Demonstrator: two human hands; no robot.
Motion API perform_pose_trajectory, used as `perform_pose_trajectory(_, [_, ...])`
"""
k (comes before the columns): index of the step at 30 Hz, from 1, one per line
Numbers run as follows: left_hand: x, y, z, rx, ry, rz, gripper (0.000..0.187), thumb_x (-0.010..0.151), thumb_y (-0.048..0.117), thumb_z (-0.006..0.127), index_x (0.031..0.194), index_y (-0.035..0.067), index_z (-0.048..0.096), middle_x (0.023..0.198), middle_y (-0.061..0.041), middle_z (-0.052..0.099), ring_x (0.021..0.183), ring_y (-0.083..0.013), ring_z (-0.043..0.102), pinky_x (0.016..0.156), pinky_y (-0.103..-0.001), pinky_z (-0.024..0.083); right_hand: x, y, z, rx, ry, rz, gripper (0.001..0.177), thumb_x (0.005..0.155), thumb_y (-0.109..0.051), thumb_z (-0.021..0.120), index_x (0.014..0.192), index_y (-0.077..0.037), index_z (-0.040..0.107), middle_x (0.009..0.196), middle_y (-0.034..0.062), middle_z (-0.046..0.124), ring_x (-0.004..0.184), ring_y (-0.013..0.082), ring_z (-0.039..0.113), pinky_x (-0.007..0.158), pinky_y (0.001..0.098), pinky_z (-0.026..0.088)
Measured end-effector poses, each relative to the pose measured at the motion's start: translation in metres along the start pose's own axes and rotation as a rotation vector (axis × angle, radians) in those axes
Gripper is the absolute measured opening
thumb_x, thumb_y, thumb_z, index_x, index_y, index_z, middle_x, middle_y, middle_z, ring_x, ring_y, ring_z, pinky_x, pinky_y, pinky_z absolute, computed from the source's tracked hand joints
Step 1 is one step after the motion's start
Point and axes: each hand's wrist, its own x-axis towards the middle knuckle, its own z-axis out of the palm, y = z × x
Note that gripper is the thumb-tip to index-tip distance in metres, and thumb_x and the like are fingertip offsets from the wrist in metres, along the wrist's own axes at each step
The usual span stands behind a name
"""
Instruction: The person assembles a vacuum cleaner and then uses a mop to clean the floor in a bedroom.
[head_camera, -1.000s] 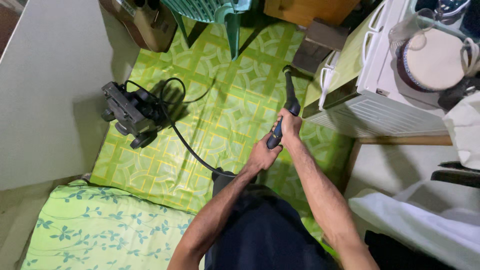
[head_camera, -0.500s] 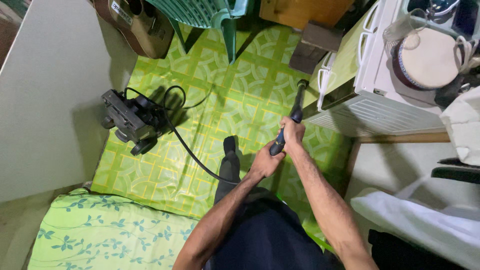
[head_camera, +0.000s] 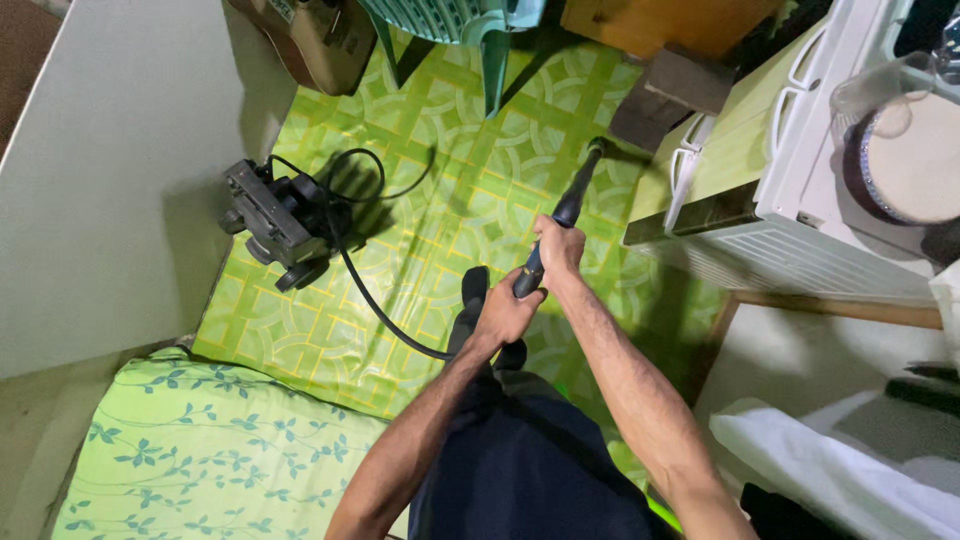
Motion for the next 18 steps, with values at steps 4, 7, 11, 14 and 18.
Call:
perform_pose_trajectory(4, [0.014, 0.012, -0.024, -0.004, 0.024, -0.057, 0.054, 0.082, 0.032, 0.069, 0.131, 0.009, 0.063, 0.083, -0.018, 0.073, 0.072, -0.0289, 0.072, 0.070, -0.042, 0.055, 0.003, -0.015, 0.032, -0.061, -0.002, 0.014, 0.021, 0.071, -0.016, 0.073, 0.068, 0.000, 0.059, 0.061, 0.0065, 0.058, 0.050, 0.0188, 0.058, 0.048, 0.0363, 0.048])
perform_pose_trajectory(7, [0.035, 0.015, -0.038, 0.016, 0.062, -0.025, 0.051, 0.082, 0.032, 0.069, 0.128, 0.008, 0.065, 0.079, -0.018, 0.072, 0.071, -0.0270, 0.071, 0.070, -0.040, 0.054, 0.010, -0.032, 0.057, -0.111, 0.000, 0.026, 0.020, 0.070, -0.016, 0.073, 0.067, 0.000, 0.060, 0.061, 0.0067, 0.061, 0.051, 0.0191, 0.060, 0.049, 0.0364, 0.049])
perform_pose_trajectory(11, [0.060, 0.012, -0.053, -0.064, 0.090, -0.029, 0.043, 0.083, 0.029, 0.069, 0.118, 0.005, 0.066, 0.079, -0.013, 0.070, 0.067, -0.0228, 0.065, 0.066, -0.039, 0.053, 0.021, -0.044, 0.086, -0.148, -0.004, 0.021, 0.020, 0.069, -0.015, 0.073, 0.065, 0.000, 0.060, 0.059, 0.0068, 0.060, 0.050, 0.0193, 0.060, 0.048, 0.0367, 0.048])
perform_pose_trajectory(14, [0.078, 0.012, -0.062, -0.109, 0.104, -0.017, 0.041, 0.083, 0.026, 0.069, 0.117, 0.003, 0.066, 0.078, -0.012, 0.068, 0.067, -0.0209, 0.062, 0.065, -0.038, 0.052, 0.031, -0.050, 0.104, -0.123, -0.026, 0.002, 0.020, 0.069, -0.015, 0.072, 0.065, -0.001, 0.060, 0.059, 0.0063, 0.060, 0.049, 0.0189, 0.059, 0.048, 0.0365, 0.048])
perform_pose_trajectory(18, [0.104, 0.019, -0.077, -0.128, 0.133, 0.005, 0.041, 0.083, 0.025, 0.070, 0.116, 0.001, 0.065, 0.079, -0.011, 0.068, 0.068, -0.0192, 0.062, 0.066, -0.037, 0.052, 0.048, -0.064, 0.130, -0.195, -0.005, 0.001, 0.021, 0.069, -0.016, 0.074, 0.065, 0.001, 0.062, 0.059, 0.0067, 0.061, 0.050, 0.0188, 0.061, 0.048, 0.0361, 0.049])
